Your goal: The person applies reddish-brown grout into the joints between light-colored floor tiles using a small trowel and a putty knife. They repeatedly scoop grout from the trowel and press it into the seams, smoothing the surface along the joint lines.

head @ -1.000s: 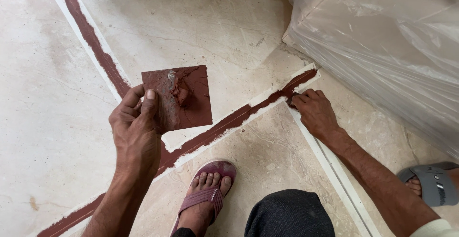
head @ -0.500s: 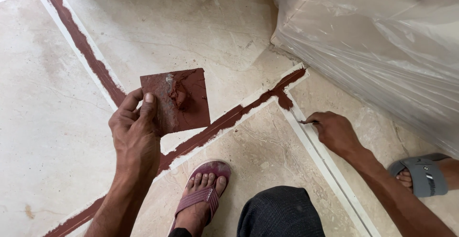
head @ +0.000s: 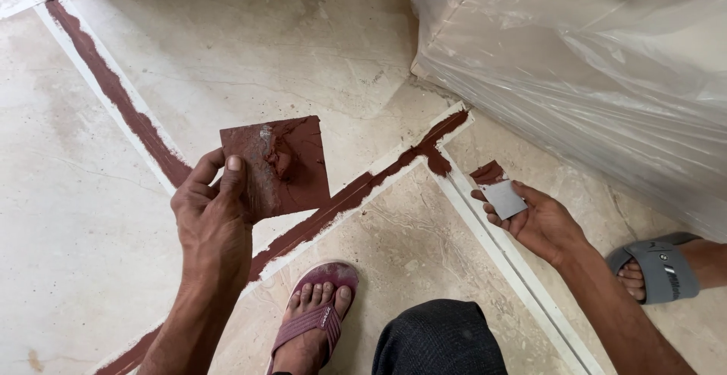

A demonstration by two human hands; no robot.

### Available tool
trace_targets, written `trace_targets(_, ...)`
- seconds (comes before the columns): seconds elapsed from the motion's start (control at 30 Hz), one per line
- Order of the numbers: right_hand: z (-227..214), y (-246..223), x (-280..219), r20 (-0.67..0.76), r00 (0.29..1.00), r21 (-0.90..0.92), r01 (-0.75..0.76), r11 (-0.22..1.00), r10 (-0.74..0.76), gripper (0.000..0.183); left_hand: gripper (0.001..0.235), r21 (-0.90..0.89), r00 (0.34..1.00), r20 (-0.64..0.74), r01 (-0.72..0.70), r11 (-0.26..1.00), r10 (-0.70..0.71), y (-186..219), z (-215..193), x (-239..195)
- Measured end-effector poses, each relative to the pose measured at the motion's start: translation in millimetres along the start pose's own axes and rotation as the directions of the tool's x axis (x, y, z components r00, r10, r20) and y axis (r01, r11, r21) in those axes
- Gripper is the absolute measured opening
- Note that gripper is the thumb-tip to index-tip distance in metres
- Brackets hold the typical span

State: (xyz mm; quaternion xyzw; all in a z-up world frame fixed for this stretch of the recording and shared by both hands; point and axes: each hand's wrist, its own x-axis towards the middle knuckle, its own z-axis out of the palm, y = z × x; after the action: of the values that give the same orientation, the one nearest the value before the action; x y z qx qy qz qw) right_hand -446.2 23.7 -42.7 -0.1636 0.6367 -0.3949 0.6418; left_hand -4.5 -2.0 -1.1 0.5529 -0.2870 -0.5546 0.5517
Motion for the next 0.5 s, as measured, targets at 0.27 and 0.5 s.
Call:
trace_targets(0.27,16.4,-3.3,12.8,0.024,0.999,-0.307,0.045,0.951,-0.039,0.056,0.025,0.012,1.0,-0.016,-0.018,1.0,0.018,-8.0,-14.7,3.7)
trace_targets(0.5,0.9,5.4,56.3,0.422,0.878,-0.87,0.323,-0.372,-0.226,0.053,0.025,0.02,1.0,-0.013,-0.024,1.0,0.024,-4.9,-14.2,3.2)
